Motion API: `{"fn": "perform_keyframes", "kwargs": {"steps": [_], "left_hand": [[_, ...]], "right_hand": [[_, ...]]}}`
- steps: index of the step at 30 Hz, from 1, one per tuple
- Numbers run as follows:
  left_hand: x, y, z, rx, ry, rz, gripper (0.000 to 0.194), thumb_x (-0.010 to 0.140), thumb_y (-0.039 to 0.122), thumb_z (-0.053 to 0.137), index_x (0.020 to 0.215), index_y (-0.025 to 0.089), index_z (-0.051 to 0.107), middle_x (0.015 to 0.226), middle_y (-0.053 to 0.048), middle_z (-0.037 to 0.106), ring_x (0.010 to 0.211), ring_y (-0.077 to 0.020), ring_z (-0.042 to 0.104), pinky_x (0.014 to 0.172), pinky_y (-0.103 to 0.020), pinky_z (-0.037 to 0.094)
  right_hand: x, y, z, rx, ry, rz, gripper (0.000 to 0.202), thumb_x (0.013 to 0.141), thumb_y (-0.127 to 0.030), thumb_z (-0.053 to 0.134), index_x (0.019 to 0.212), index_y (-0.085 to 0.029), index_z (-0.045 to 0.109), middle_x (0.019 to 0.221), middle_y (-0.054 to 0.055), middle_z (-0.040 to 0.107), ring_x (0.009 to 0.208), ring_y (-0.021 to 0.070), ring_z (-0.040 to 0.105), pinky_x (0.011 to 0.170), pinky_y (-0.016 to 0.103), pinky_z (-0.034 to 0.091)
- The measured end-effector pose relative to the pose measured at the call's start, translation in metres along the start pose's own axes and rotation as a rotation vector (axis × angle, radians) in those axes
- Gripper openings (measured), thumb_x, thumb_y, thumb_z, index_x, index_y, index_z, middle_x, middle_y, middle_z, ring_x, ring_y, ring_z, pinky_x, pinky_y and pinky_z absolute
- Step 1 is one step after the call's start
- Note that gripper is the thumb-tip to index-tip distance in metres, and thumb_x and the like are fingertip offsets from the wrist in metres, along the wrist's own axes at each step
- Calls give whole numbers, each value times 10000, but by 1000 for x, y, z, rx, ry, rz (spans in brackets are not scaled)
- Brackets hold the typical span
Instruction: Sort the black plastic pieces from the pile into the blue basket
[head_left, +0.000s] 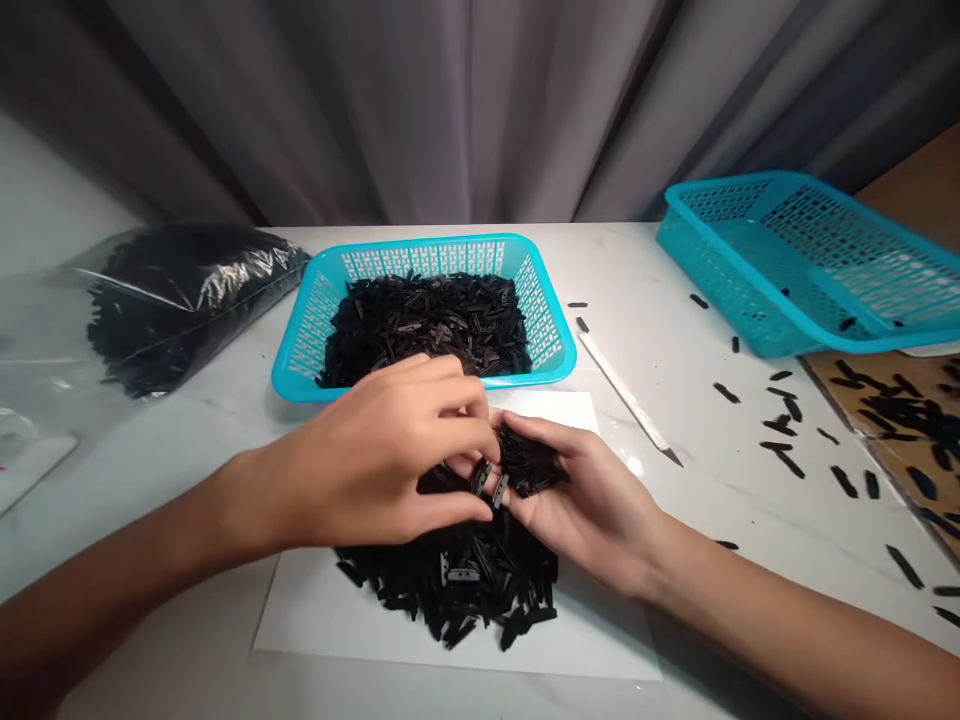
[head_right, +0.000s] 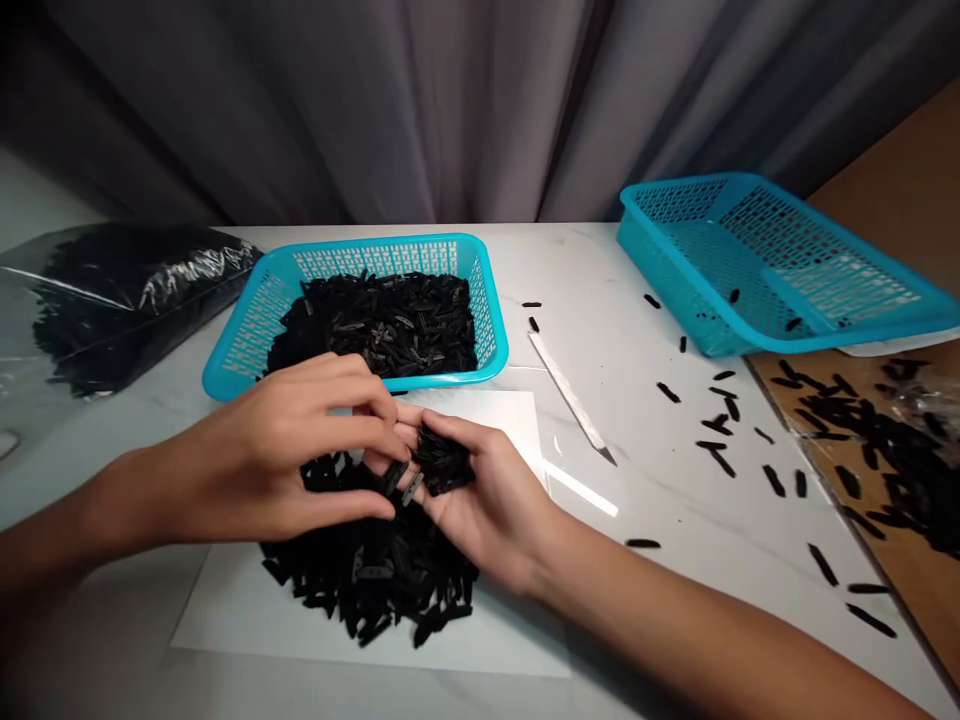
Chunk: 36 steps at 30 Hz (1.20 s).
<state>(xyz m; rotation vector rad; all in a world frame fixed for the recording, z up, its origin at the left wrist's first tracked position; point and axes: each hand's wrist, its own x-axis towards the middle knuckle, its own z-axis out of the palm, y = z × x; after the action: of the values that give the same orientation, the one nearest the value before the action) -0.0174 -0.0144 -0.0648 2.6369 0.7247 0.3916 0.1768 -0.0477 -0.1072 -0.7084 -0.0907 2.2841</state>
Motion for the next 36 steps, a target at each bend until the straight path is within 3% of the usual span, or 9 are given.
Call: {"fn": "perform_keyframes", "kwargs": {"steps": [6, 12, 16, 20, 25, 32, 36], "left_hand": [[-6, 2, 13, 117, 87, 88, 85, 966, 225, 688, 958, 153, 732, 1024, -46, 737, 883, -212, 577, 743, -365, 400], [-10, 4, 18, 69, 179, 138, 97, 988, 134, 635, 974, 136, 731, 936, -24, 772, 860, -202, 596, 745, -359, 438], [-10, 5, 20, -44, 311, 118, 33, 946, 123, 696, 962, 141, 720, 950, -42, 789, 870, -193, 630, 780, -340, 496], [-9, 0, 21, -122, 409, 33, 73, 893, 93, 754, 940, 147, 739, 918, -40, 797, 811, -155, 662, 763, -284, 539], [-8, -3, 23, -166, 434, -131, 41, 881, 134, 781, 905, 167, 775, 884, -8, 808, 815, -135, 681, 755, -236, 547], [-9, -6, 26, -203, 440, -314, 121, 805, 129, 839, 870, 221, 794, 837, 35, 779, 782, -113, 687, 698, -215, 523], [-9, -6, 29, -211, 439, -340, 121, 793, 113, 838, 837, 215, 791, 826, 32, 769, 785, -112, 692, 709, -208, 531]], "right_hand": [[-3, -1, -1, 26, -42, -17, 459, 1049, -101, 352, 914, -91, 790, 841, 75, 764, 652, 103, 691, 646, 173, 566], [-2, -1, 1, 19, 20, -10, 480, 1063, -106, 313, 1050, -60, 790, 900, 118, 785, 772, 120, 739, 724, 171, 582], [-1, 0, 0, 41, 61, -4, 447, 1054, -101, 346, 1051, -30, 787, 882, 124, 787, 743, 127, 748, 713, 184, 604], [0, 4, -2, 94, 101, -24, 393, 1011, -57, 408, 935, -23, 792, 864, 134, 791, 782, 160, 773, 838, 254, 640], [1, 5, -3, 117, 128, -48, 297, 960, -34, 511, 867, -24, 793, 898, 136, 805, 844, 190, 792, 936, 326, 644], [-2, 7, -1, 62, 161, -61, 151, 909, -16, 657, 910, -41, 806, 941, 108, 812, 905, 177, 791, 944, 303, 647], [-2, 9, 0, 18, 160, -70, 151, 906, 4, 666, 897, -47, 808, 963, 98, 814, 895, 153, 788, 931, 265, 647]]}}
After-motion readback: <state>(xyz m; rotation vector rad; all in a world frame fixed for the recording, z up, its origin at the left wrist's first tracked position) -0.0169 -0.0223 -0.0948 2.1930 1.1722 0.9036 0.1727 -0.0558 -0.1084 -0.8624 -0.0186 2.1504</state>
